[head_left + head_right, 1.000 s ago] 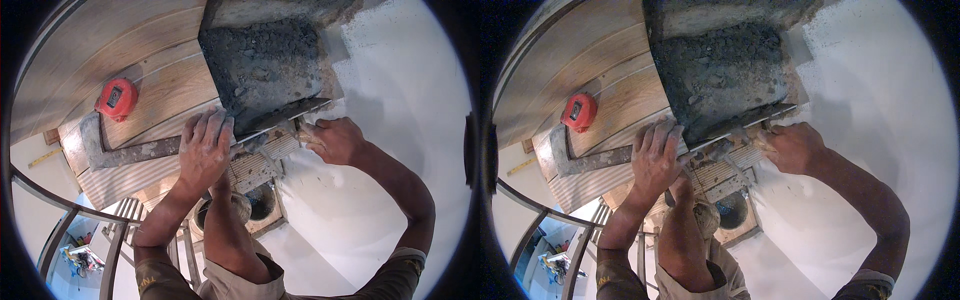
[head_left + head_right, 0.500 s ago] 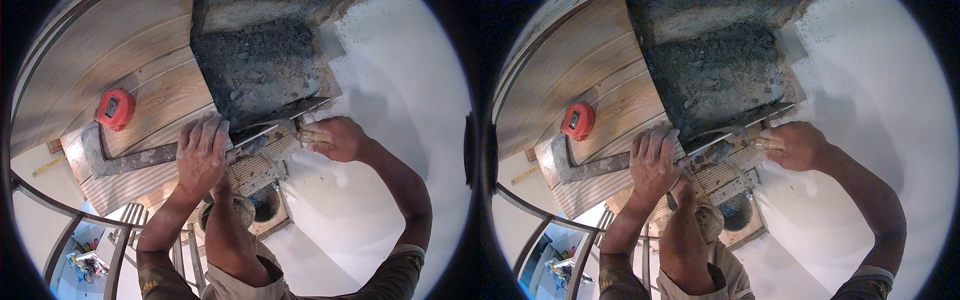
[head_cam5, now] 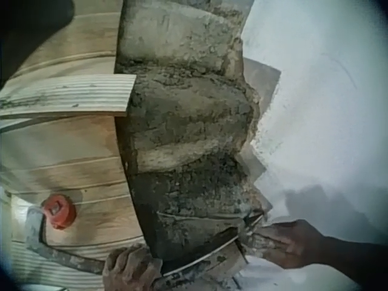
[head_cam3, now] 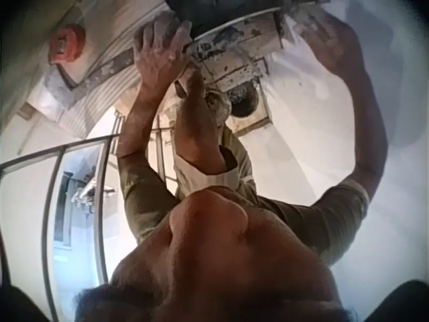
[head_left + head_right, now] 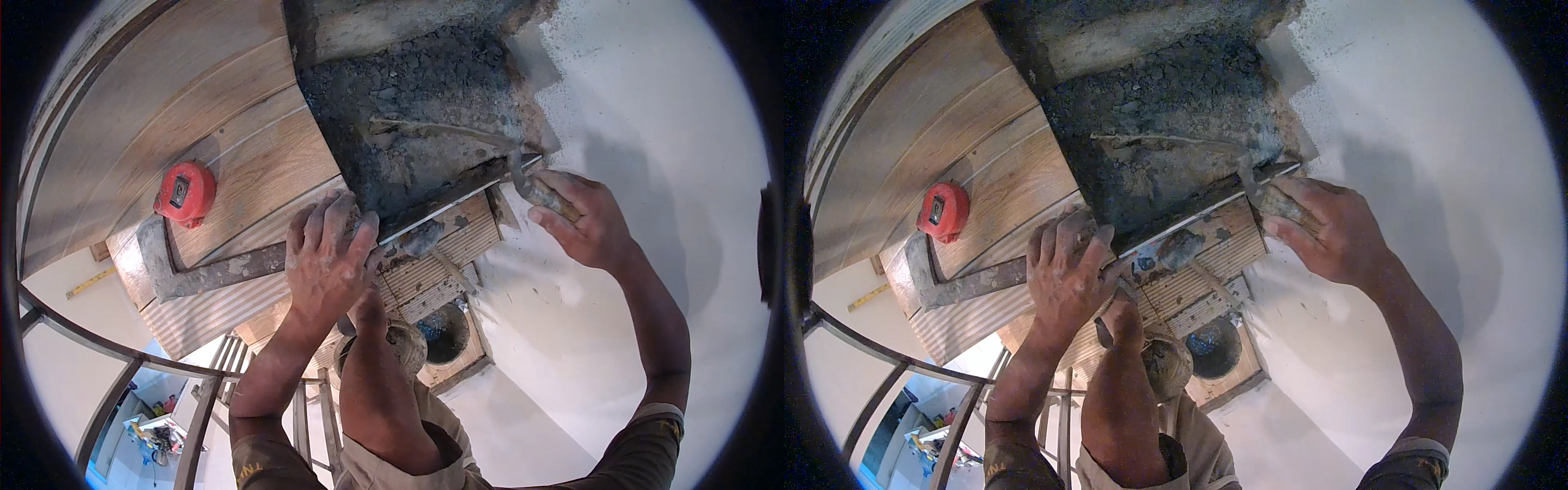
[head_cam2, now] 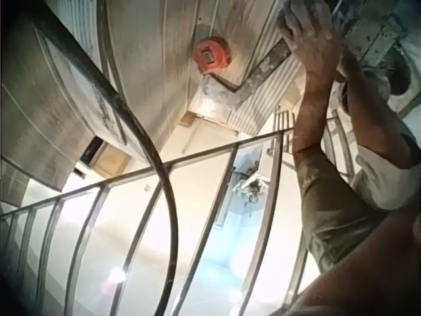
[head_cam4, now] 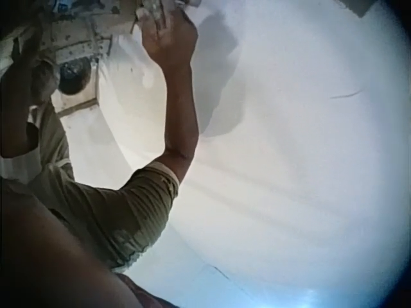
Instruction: Apply adhesive and install a tile on a concrete staircase.
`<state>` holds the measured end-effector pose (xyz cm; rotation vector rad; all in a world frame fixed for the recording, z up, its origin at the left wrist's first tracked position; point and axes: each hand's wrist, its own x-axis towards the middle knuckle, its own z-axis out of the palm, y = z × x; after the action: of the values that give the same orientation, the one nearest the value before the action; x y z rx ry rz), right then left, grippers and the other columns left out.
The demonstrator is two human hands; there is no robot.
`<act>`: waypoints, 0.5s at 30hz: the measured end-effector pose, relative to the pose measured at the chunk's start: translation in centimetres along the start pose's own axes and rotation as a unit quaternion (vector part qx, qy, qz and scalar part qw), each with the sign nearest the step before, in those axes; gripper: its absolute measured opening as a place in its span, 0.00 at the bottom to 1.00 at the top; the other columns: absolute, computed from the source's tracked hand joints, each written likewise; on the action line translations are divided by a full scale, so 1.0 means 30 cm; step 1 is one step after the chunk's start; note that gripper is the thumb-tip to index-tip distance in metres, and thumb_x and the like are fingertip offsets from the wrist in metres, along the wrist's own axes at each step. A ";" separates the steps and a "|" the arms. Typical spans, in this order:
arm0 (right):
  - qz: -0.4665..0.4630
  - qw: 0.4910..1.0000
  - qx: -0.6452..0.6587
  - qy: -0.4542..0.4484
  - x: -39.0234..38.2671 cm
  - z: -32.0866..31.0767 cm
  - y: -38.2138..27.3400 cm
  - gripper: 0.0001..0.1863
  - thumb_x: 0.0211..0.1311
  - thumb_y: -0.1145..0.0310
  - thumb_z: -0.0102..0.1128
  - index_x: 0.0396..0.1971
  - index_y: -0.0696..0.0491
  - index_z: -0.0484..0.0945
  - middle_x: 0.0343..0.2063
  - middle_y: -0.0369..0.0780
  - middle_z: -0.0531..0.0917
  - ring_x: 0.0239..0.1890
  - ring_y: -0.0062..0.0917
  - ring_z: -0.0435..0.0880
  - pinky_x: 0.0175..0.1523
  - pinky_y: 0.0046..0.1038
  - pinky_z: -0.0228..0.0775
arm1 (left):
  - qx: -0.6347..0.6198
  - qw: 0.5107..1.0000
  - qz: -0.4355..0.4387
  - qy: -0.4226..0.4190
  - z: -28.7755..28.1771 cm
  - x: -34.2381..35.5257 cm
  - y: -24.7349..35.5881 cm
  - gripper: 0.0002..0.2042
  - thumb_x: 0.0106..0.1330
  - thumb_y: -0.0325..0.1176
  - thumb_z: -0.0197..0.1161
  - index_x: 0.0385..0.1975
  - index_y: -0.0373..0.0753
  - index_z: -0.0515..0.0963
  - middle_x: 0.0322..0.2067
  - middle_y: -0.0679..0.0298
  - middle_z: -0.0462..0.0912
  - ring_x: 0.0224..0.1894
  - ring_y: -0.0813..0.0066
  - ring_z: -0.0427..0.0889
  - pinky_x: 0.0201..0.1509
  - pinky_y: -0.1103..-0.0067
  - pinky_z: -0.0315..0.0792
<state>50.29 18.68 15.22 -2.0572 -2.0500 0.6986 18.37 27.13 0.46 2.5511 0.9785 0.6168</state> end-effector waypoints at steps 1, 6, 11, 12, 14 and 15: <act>0.000 1.000 0.000 0.003 -0.004 0.019 0.015 0.23 0.61 0.68 0.68 0.55 0.59 0.76 0.41 0.50 0.85 0.38 0.40 0.86 0.47 0.31 0.76 | 0.002 1.000 0.008 0.000 -0.005 0.004 0.003 0.23 0.47 0.37 0.76 0.46 0.46 0.79 0.55 0.57 0.74 0.60 0.58 0.73 0.63 0.59 0.67; 0.065 0.993 0.066 0.073 0.006 0.080 0.000 0.24 0.62 0.60 0.68 0.54 0.57 0.76 0.37 0.51 0.85 0.38 0.48 0.87 0.43 0.42 0.79 | 0.026 0.998 0.059 -0.011 0.003 0.005 0.001 0.14 0.53 0.36 0.69 0.40 0.47 0.82 0.55 0.60 0.74 0.62 0.58 0.71 0.63 0.59 0.66; 0.073 0.993 -0.079 -0.046 0.000 0.106 0.055 0.24 0.62 0.65 0.67 0.56 0.57 0.74 0.40 0.52 0.85 0.40 0.48 0.85 0.46 0.39 0.78 | 0.031 0.996 0.087 -0.016 0.013 0.002 -0.005 0.12 0.52 0.39 0.72 0.36 0.47 0.83 0.49 0.67 0.78 0.58 0.58 0.72 0.62 0.58 0.67; 0.092 0.990 -0.078 -0.072 -0.007 0.107 0.071 0.24 0.61 0.64 0.67 0.56 0.56 0.75 0.40 0.51 0.85 0.39 0.49 0.85 0.45 0.40 0.78 | 0.033 0.995 0.088 -0.016 0.011 0.008 -0.007 0.12 0.52 0.39 0.72 0.36 0.47 0.83 0.49 0.67 0.78 0.58 0.58 0.72 0.62 0.58 0.67; 0.081 0.994 -0.070 -0.012 -0.030 0.109 0.106 0.25 0.60 0.63 0.68 0.56 0.55 0.75 0.40 0.51 0.85 0.39 0.50 0.84 0.45 0.41 0.78 | 0.037 0.994 0.102 -0.029 0.002 0.014 0.003 0.10 0.53 0.39 0.72 0.33 0.47 0.83 0.49 0.68 0.79 0.59 0.59 0.72 0.63 0.59 0.67; 0.069 0.994 -0.063 0.050 -0.034 0.106 0.119 0.25 0.60 0.63 0.68 0.55 0.54 0.76 0.39 0.50 0.85 0.39 0.50 0.84 0.44 0.42 0.77 | 0.037 0.994 0.102 -0.030 0.005 0.009 0.008 0.10 0.53 0.39 0.72 0.33 0.47 0.83 0.49 0.68 0.79 0.59 0.59 0.72 0.63 0.59 0.67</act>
<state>52.21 16.82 11.13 -2.2724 -1.9582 0.4840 18.76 27.12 0.51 2.7399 0.7392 0.5631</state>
